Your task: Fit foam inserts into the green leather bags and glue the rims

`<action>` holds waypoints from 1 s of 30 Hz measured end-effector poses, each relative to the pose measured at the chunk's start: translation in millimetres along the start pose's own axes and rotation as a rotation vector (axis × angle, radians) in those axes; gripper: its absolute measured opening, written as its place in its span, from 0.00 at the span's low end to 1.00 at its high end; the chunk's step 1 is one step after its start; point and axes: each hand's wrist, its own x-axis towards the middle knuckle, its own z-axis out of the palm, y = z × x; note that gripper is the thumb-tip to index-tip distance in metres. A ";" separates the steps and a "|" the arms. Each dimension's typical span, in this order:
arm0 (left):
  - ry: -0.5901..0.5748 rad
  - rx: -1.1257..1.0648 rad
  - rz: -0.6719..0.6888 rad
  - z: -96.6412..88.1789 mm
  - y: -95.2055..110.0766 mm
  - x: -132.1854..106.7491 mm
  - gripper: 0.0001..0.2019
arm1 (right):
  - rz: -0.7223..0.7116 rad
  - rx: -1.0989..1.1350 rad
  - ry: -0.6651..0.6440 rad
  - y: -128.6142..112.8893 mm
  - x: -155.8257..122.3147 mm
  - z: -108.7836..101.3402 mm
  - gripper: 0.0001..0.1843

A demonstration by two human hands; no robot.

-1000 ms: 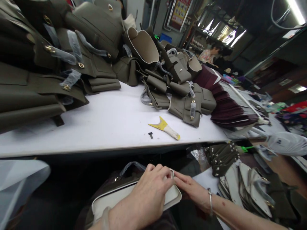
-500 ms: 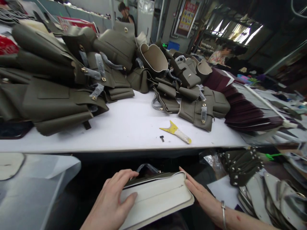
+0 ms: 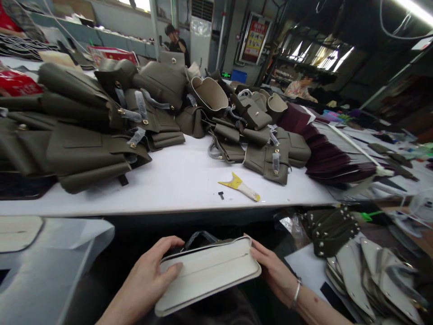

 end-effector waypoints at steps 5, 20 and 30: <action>0.008 0.056 0.047 6.7 20.6 8.8 0.16 | -0.113 -0.244 -0.010 5.4 11.4 -16.0 0.32; -0.106 0.367 0.197 41.2 59.2 47.7 0.14 | -0.820 -1.730 -0.506 -61.8 44.3 43.0 0.16; -0.135 0.343 0.212 50.0 65.3 47.9 0.18 | -0.318 -1.245 -0.369 -82.0 84.9 20.2 0.23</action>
